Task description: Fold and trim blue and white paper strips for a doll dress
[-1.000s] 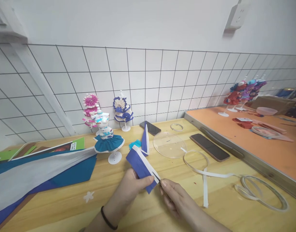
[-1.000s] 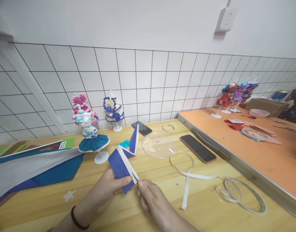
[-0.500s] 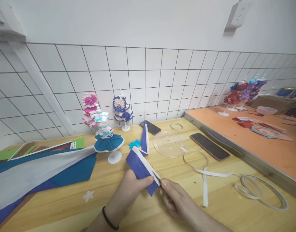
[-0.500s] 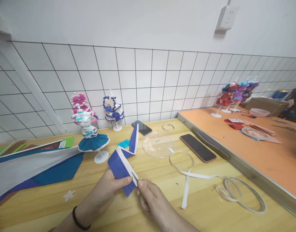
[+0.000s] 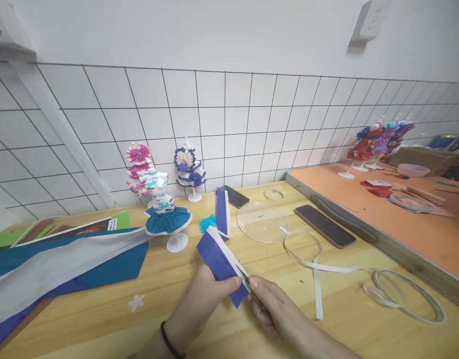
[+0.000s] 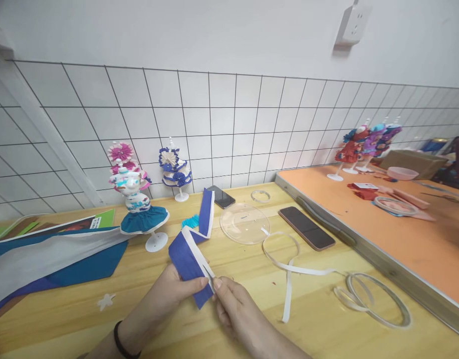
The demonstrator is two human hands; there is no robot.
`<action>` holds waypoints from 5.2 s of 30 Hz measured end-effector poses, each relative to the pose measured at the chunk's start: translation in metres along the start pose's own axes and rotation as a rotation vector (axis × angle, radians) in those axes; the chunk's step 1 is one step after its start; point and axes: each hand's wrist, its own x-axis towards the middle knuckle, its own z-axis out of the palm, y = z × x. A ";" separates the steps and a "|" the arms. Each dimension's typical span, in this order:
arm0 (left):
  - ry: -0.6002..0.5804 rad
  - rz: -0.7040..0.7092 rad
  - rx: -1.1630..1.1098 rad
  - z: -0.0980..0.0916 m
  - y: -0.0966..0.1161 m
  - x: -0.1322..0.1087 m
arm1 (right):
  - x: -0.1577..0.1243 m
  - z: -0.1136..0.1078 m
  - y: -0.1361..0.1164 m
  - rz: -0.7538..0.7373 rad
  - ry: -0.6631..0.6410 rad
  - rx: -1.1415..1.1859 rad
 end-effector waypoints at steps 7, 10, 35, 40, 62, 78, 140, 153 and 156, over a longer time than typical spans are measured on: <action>-0.018 0.012 0.010 -0.002 -0.003 0.001 | 0.000 0.001 0.002 -0.013 -0.004 0.023; -0.024 0.011 0.000 -0.002 -0.002 0.000 | 0.000 0.000 0.002 -0.010 -0.011 0.032; 0.044 -0.029 -0.132 -0.006 0.001 0.002 | 0.001 -0.003 -0.001 -0.055 0.008 -0.137; 0.069 -0.020 -0.201 -0.007 -0.001 0.004 | 0.001 -0.003 0.001 -0.068 0.003 -0.140; 0.060 0.009 0.016 -0.002 0.000 -0.002 | 0.000 -0.003 -0.003 -0.031 -0.035 -0.089; 0.023 -0.009 -0.093 -0.005 -0.002 0.000 | -0.003 -0.001 -0.011 -0.049 -0.026 -0.111; -0.015 0.003 -0.140 -0.004 -0.015 0.007 | -0.001 0.000 -0.009 -0.078 0.049 -0.055; 0.044 0.037 -0.159 -0.003 -0.014 0.007 | -0.005 0.001 -0.012 -0.090 0.071 -0.133; 0.017 0.044 -0.140 0.000 -0.016 0.005 | -0.005 0.001 -0.015 -0.093 0.077 -0.143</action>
